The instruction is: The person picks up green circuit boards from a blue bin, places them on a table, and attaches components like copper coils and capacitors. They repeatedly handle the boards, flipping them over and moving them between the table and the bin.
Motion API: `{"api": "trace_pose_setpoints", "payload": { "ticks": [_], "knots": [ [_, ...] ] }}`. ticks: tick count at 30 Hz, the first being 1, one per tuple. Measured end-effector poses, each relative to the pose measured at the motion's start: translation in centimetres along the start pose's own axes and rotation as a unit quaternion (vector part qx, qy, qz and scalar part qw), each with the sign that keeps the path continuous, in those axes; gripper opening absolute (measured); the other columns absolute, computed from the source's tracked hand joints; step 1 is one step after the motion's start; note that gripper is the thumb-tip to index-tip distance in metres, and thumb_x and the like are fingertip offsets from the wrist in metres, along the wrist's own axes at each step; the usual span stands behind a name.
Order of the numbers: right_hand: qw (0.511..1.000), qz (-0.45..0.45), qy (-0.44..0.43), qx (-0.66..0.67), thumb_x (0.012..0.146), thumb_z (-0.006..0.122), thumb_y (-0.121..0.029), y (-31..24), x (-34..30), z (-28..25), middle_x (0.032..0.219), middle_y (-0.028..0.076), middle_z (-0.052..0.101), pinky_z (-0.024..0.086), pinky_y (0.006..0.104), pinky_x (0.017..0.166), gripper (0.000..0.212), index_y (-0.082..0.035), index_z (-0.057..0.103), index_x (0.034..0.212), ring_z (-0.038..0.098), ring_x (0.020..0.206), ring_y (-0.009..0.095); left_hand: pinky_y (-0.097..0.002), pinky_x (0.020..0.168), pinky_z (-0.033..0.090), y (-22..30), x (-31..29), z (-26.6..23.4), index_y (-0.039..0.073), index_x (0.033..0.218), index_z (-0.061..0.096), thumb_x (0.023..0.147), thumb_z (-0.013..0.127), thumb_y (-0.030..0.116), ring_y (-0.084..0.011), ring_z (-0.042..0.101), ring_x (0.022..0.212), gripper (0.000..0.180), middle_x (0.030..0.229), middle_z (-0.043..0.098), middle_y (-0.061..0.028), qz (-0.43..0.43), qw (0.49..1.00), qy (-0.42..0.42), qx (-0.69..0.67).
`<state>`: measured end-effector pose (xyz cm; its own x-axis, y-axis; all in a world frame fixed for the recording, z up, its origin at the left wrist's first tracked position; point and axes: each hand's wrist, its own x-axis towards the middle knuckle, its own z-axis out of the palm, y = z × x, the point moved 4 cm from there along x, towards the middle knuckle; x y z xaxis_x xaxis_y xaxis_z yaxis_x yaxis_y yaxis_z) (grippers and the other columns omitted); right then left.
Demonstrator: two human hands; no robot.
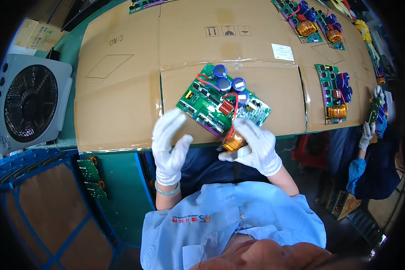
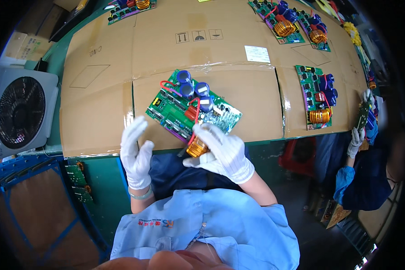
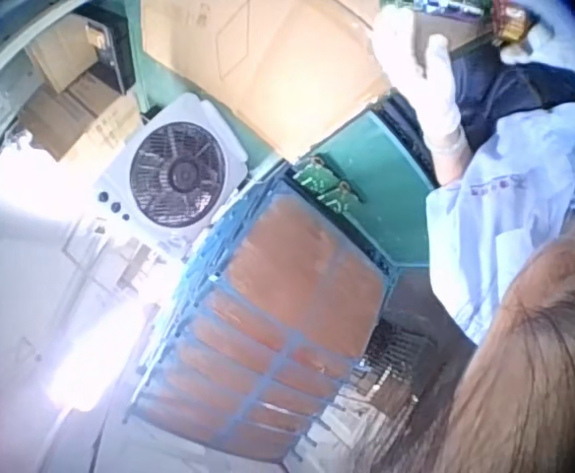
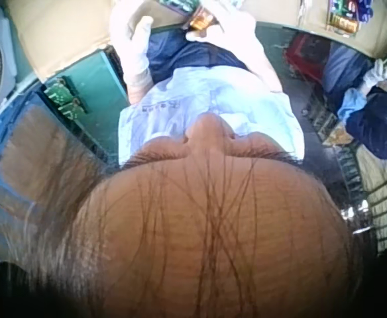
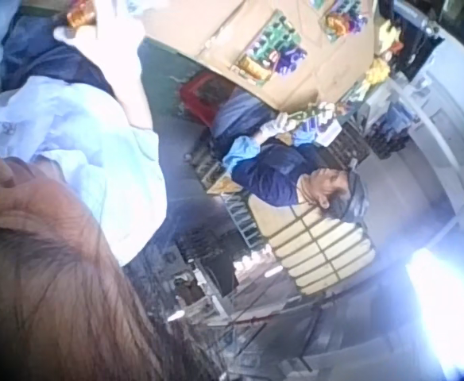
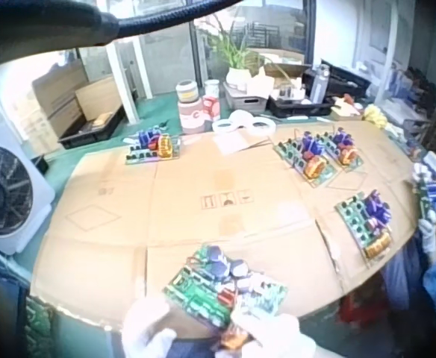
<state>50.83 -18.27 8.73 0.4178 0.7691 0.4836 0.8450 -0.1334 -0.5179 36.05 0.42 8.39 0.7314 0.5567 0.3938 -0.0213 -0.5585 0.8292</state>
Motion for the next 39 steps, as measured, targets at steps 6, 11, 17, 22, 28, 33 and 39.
{"api": "trace_pose_setpoints", "payload": {
  "ticks": [6,11,17,22,28,33,39],
  "knots": [
    [0.989,-0.034,-0.032,0.142,0.086,0.074,-0.03,3.6,0.0,-3.1,0.106,0.021,0.071,0.056,0.0316,0.063,0.044,0.001,0.066,0.116,0.073,0.084,0.028,-0.0427,0.087,0.051,3.9,0.2,3.6,0.002,0.106,0.07,0.068,0.084,0.037,-0.0333,0.068,0.098,0.053,0.108,0.07,-0.0164,0.095,0.978,-0.152,0.104],
    [0.975,0.17,0.133,0.053,0.085,0.071,-0.008,6.5,0.7,-4.6,0.103,0.016,0.072,0.056,0.0338,0.076,0.027,0.001,0.068,0.111,0.072,0.087,0.028,-0.0404,0.08,0.05,5.6,0.8,7.7,0.003,0.122,0.059,0.067,0.086,0.039,-0.0306,0.064,0.092,0.071,0.104,0.066,-0.0145,0.089,0.972,-0.147,0.158],
    [0.976,0.166,0.111,-0.082,0.082,0.071,-0.003,9.2,1.2,-2.6,0.109,0.012,0.072,0.055,0.0348,0.085,0.027,-0.002,0.069,0.109,0.07,0.098,0.029,-0.0399,0.079,0.046,5.4,1.6,6.6,0.009,0.123,0.061,0.069,0.085,0.026,-0.0267,0.059,0.084,0.061,0.09,0.06,-0.0077,0.066,0.946,-0.195,0.25],
    [0.977,0.162,0.117,-0.079,0.082,0.071,-0.004,8.9,1.2,-2.7,0.109,0.012,0.072,0.055,0.0347,0.086,0.025,-0.003,0.069,0.107,0.07,0.098,0.029,-0.0411,0.081,0.047,4.0,4.3,-1.2,0.008,0.115,0.067,0.067,0.079,0.01,-0.0298,0.063,0.088,0.049,0.101,0.07,-0.0102,0.067,0.93,-0.278,0.232],
    [0.976,0.178,0.111,-0.06,0.083,0.072,-0.005,9.2,0.9,-2.5,0.109,0.012,0.072,0.054,0.0344,0.087,0.027,-0.004,0.07,0.109,0.069,0.099,0.029,-0.0424,0.094,0.047,3.6,3.7,-4.8,0.006,0.119,0.066,0.072,0.068,-0.001,-0.0347,0.06,0.108,0.048,0.118,0.064,-0.0167,0.023,0.947,-0.163,0.275],
    [0.977,0.173,0.106,-0.071,0.083,0.071,-0.004,9.0,1.0,-2.7,0.109,0.012,0.072,0.054,0.0344,0.087,0.027,-0.004,0.069,0.11,0.069,0.099,0.029,-0.0424,0.1,0.045,2.5,0.4,-4.6,0.009,0.13,0.063,0.072,0.075,0.006,-0.0368,0.056,0.117,0.059,0.131,0.057,-0.0214,-0.054,0.961,-0.058,0.265],
    [0.976,0.178,0.109,-0.064,0.082,0.073,-0.003,9.1,0.9,-2.5,0.109,0.012,0.072,0.054,0.0343,0.088,0.028,-0.004,0.07,0.11,0.069,0.1,0.028,-0.043,0.098,0.046,3.2,1.1,-3.7,0.008,0.129,0.061,0.072,0.079,0.009,-0.0374,0.057,0.116,0.06,0.128,0.058,-0.0186,-0.1,0.944,-0.079,0.304]
  ]
}}
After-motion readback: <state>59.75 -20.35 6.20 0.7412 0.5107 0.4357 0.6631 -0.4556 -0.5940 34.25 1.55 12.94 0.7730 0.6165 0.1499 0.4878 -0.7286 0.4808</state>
